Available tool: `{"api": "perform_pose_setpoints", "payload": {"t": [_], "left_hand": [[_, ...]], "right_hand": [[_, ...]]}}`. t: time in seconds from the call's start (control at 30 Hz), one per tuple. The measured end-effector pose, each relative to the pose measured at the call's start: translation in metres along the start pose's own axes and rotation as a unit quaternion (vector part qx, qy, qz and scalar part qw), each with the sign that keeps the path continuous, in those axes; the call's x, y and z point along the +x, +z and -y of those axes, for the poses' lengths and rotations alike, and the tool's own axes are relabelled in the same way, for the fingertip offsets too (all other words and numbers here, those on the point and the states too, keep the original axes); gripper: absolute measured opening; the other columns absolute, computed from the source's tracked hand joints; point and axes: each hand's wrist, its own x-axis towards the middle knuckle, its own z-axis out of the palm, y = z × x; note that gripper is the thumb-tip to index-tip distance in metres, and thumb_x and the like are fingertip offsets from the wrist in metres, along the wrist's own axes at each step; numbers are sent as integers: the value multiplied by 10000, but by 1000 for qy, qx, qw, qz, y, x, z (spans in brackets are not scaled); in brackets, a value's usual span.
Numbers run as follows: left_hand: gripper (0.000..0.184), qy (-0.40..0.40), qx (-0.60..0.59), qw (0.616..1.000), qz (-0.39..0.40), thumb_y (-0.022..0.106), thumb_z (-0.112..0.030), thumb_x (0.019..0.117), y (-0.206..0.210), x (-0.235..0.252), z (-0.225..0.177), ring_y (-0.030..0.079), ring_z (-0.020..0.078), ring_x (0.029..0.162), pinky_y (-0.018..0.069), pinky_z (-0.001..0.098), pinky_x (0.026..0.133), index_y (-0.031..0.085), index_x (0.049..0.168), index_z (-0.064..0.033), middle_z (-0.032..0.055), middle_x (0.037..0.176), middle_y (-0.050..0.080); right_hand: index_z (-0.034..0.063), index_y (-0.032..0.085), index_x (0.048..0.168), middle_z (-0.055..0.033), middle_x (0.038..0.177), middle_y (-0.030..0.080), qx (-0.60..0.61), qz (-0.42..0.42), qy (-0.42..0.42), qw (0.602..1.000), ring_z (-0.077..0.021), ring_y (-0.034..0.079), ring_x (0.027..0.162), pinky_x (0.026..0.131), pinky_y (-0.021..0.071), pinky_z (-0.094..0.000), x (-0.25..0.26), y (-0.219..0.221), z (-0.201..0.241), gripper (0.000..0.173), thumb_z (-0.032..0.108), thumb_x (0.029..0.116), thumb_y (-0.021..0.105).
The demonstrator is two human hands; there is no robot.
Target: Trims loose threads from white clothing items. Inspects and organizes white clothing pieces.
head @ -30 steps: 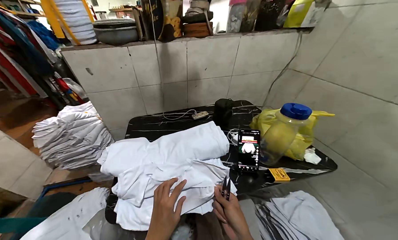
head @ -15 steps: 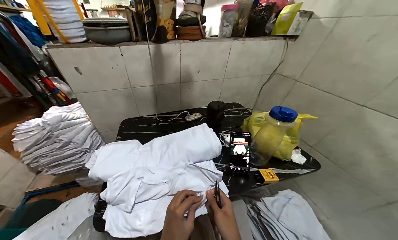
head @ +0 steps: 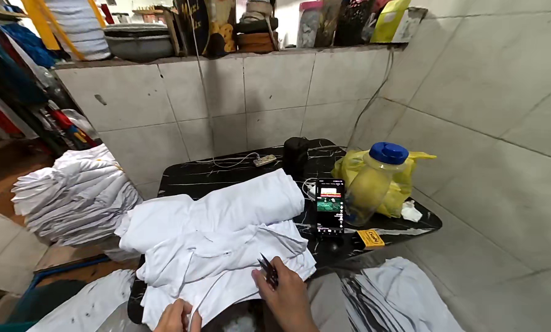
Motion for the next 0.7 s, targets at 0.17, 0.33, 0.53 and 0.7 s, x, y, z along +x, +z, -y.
{"api": "perform_pose_setpoints", "payload": {"t": [0.17, 0.33, 0.53, 0.7], "left_hand": [[85, -85, -474, 863, -156, 530, 24, 998, 1, 13, -2, 721, 95, 645, 652, 304, 621, 571, 1069, 48, 1, 778, 709], [192, -242, -681, 682, -112, 359, -133, 1099, 5, 29, -13, 721, 110, 713, 623, 306, 616, 547, 1074, -102, -5, 824, 714], [265, -132, -600, 785, -83, 517, 19, 995, -4, 25, -8, 720, 131, 651, 611, 289, 593, 455, 1244, -51, 48, 789, 735], [337, -15, -591, 805, -37, 513, 7, 999, 2, 7, 12, 727, 138, 797, 615, 320, 726, 455, 1331, -15, 62, 959, 751]], "right_hand": [[51, 684, 1018, -94, 692, 663, -33, 6, -9, 999, -296, 677, 617, 542, 529, -510, -9, -5, 11, 235, 118, 793, 687], [47, 705, 1085, -140, 760, 701, -97, 13, 16, 995, -356, 707, 680, 577, 538, -562, -18, -24, 6, 280, 118, 815, 685], [78, 749, 1157, -113, 866, 744, -48, 2, -96, 994, -297, 718, 702, 593, 574, -533, -20, -28, 4, 339, 202, 842, 744], [79, 723, 1247, -95, 991, 746, 73, 69, -150, 984, -209, 703, 808, 718, 592, -448, -14, -11, 15, 451, 433, 970, 687]]}}
